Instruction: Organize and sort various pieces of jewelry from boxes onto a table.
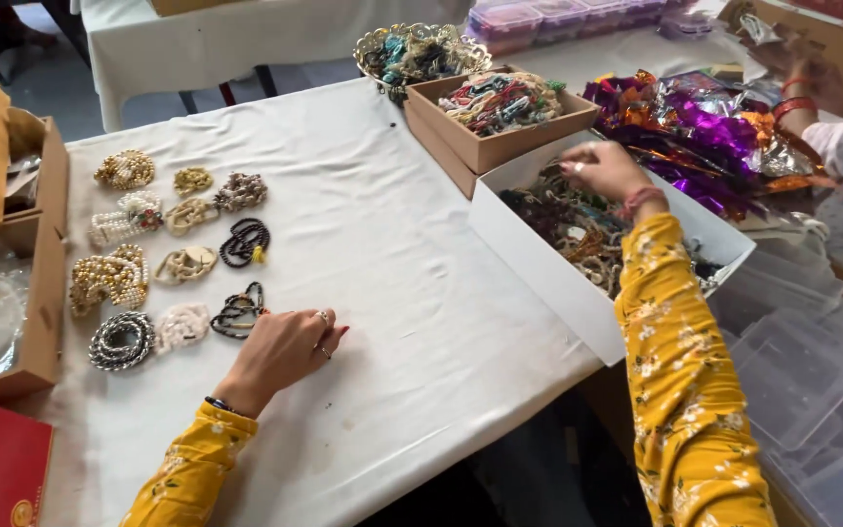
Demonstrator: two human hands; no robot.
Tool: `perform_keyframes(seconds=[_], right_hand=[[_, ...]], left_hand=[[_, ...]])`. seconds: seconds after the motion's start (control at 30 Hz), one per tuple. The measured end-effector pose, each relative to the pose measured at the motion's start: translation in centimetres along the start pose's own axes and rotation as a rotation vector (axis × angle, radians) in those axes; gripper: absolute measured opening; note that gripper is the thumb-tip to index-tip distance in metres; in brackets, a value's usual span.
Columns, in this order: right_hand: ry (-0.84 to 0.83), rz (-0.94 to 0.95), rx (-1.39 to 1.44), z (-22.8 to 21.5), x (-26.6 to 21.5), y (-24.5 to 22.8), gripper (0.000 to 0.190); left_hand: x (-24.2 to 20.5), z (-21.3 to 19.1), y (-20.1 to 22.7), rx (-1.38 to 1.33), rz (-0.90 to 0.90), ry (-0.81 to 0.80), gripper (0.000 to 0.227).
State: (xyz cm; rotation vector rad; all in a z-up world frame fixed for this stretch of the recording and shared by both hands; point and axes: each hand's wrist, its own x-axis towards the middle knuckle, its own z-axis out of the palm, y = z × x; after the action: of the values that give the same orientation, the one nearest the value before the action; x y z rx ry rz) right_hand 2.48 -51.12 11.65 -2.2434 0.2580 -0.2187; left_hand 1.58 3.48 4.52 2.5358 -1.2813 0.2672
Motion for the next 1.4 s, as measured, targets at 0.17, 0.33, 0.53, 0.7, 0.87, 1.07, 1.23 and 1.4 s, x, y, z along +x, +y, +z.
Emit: perform_keyframes(seconds=[0.17,0.33,0.53,0.7,0.87,1.07,1.23,1.4], right_hand=[[-0.050,0.139,-0.205,-0.4,-0.5,2.6,0.038],[-0.219,0.218,-0.336,3.0,-0.8,1.8,0.043],[0.047,0.078,-0.463,2.4,-1.9,0.5,0.023],[0.053,0.026,-0.380,1.2,-0.6,3.9,0.019],[-0.020,0.072,-0.550,3.6,-2.4,-0.9,0.022],[0.188,0.026,-0.497,2.0,-1.2,2.9,0.017],[0.343,-0.043,-0.261,0.5,-1.2,-0.4,0.013],[0.214,-0.414,0.311,-1.7,-2.4,-9.5,0.009]], left_hand=[[0.9,1.8,0.4,-0.029,-0.006,0.023,0.034],[-0.4,2.1,1.0,-0.130,-0.053,0.215,0.029],[0.1,2.1,0.8,-0.115,-0.053,0.245,0.027],[-0.5,2.4,0.8,-0.114,-0.086,0.214,0.028],[-0.3,2.2,0.8,-0.121,-0.087,0.202,0.031],[0.0,2.5,1.0,-0.073,-0.074,0.218,0.032],[0.0,2.6,0.3,-0.070,-0.079,0.195,0.033],[-0.1,1.9,0.6,-0.097,-0.102,0.216,0.029]])
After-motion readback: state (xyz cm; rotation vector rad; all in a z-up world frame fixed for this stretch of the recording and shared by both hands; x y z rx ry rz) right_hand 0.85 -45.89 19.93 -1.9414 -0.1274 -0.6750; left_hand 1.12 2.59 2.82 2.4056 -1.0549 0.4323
